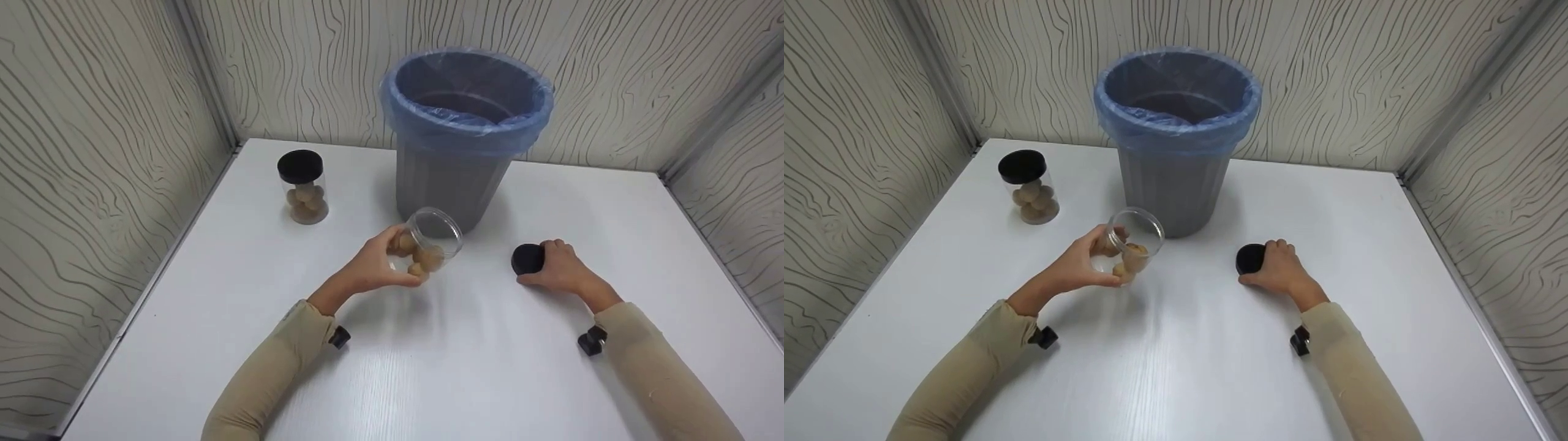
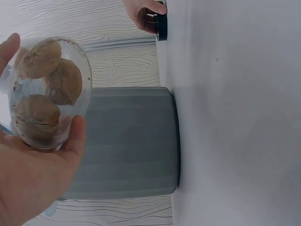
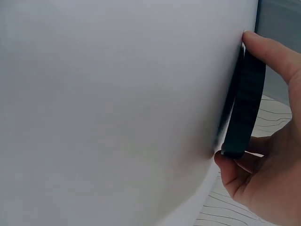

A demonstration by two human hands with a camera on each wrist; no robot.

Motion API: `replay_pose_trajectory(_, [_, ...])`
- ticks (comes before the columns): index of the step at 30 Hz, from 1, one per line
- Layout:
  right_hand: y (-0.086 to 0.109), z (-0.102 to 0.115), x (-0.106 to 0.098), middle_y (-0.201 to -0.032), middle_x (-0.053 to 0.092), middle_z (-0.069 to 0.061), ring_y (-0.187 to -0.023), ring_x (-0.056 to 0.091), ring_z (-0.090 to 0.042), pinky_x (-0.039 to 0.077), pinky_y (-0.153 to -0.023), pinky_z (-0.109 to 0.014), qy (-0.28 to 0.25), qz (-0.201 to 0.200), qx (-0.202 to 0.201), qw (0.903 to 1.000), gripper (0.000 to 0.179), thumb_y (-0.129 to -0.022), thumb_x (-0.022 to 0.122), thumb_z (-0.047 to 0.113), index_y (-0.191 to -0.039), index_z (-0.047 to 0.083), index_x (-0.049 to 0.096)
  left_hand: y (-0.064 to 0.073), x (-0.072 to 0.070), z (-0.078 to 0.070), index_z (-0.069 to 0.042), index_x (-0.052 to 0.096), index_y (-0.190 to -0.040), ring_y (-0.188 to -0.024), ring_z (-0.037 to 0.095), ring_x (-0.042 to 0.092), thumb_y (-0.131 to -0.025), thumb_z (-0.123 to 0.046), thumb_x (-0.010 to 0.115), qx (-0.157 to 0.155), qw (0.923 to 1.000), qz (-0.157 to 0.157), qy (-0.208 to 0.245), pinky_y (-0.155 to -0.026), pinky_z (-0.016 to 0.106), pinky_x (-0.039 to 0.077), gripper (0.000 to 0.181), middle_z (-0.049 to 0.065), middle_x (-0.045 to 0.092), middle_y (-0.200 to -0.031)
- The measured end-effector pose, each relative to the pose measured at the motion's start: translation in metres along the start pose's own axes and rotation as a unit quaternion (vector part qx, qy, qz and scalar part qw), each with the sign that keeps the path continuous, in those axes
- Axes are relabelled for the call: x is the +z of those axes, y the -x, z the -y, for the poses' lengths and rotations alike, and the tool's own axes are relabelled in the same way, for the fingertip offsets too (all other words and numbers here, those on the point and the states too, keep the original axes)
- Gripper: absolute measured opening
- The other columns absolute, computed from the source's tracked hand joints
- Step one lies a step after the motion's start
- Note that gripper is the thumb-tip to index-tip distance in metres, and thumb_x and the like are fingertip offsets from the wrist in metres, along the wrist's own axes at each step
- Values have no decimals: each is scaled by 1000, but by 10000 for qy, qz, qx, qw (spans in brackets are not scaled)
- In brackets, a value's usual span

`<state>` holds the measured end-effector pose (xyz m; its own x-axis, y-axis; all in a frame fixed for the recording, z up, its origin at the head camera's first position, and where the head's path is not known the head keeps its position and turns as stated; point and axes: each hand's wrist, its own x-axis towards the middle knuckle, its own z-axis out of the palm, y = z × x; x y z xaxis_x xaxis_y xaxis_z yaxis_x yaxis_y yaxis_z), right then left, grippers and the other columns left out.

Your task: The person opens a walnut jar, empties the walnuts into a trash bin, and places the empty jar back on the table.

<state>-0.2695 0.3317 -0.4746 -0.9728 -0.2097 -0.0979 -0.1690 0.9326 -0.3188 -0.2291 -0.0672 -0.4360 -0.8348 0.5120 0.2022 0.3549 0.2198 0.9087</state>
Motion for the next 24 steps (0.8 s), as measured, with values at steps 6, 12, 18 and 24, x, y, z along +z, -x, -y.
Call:
replay_pose_trajectory(6, [0, 1, -1, -118, 41, -35, -109, 37, -47, 38, -91, -57, 51, 163, 60, 9998, 103, -70, 74, 55, -126, -22, 34, -1, -1, -1, -13, 38, -141, -111, 13, 54, -67, -27, 85, 29, 10000, -65, 29, -97, 38, 41, 89, -2, 55, -123])
replay_pose_trajectory(12, [1, 5, -3, -121, 38, -39, -110, 36, -50, 37, -91, -58, 181, 217, 19, 9996, 104, -71, 75, 54, -125, -23, 33, -1, -3, -4, -12, 37, -142, -114, 13, 51, -67, -28, 86, 18, 9999, -112, -29, -98, 40, 40, 91, -2, 52, -127])
replay_pose_trajectory(18, [0, 5, -3, -121, 38, -39, -111, 36, -50, 37, -92, -58, 212, 224, 42, 9995, 105, -70, 75, 54, -127, -23, 32, -1, -5, -9, -11, 36, -142, -113, 14, 52, -67, -26, 85, 55, 9999, -110, -4, -98, 39, 40, 91, -1, 52, -127])
replay_pose_trajectory(24, [0, 6, -4, -126, 36, -41, -114, 34, -53, 36, -93, -59, 365, 227, -54, 9991, 109, -71, 72, 59, -130, -23, 30, -1, -10, -16, -9, 36, -143, -114, 14, 51, -67, -24, 86, 174, 9995, -262, -45, -99, 37, 38, 92, 2, 52, -128])
